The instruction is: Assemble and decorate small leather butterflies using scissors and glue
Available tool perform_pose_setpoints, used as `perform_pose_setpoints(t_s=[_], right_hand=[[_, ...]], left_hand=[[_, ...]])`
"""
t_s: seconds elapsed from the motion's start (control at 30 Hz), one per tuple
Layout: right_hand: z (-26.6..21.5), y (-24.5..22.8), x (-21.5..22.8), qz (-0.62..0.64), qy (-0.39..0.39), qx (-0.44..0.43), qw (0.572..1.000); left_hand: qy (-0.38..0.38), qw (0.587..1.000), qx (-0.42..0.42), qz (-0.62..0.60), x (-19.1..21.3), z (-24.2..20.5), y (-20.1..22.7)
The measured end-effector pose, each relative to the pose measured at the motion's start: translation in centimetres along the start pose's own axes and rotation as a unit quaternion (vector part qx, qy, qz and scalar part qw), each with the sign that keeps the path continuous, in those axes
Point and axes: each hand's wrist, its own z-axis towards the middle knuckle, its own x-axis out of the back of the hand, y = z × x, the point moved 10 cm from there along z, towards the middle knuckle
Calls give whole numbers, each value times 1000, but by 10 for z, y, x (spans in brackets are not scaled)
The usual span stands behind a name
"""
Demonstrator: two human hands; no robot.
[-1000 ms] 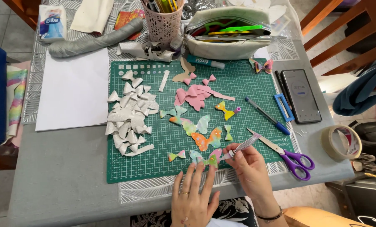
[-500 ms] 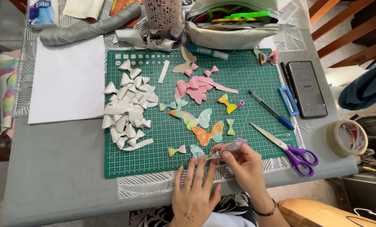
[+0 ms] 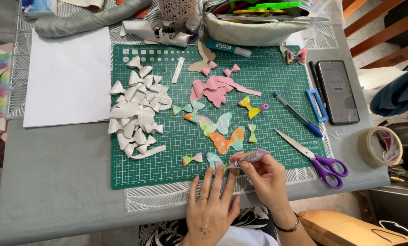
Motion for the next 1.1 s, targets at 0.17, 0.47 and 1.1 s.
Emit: perform_pose_setpoints(t_s=[0.17, 0.47, 1.1], right_hand=[[0, 2, -2, -3, -4, 3, 1000], [0, -4, -2, -9, -2, 18, 1000], [-1, -5, 63, -48, 123, 15, 991]], left_hand=[[7, 1000, -1, 0, 3, 2, 0], [6, 1000, 0, -2, 4, 2, 0], [27, 996, -39, -78, 23, 11, -1]])
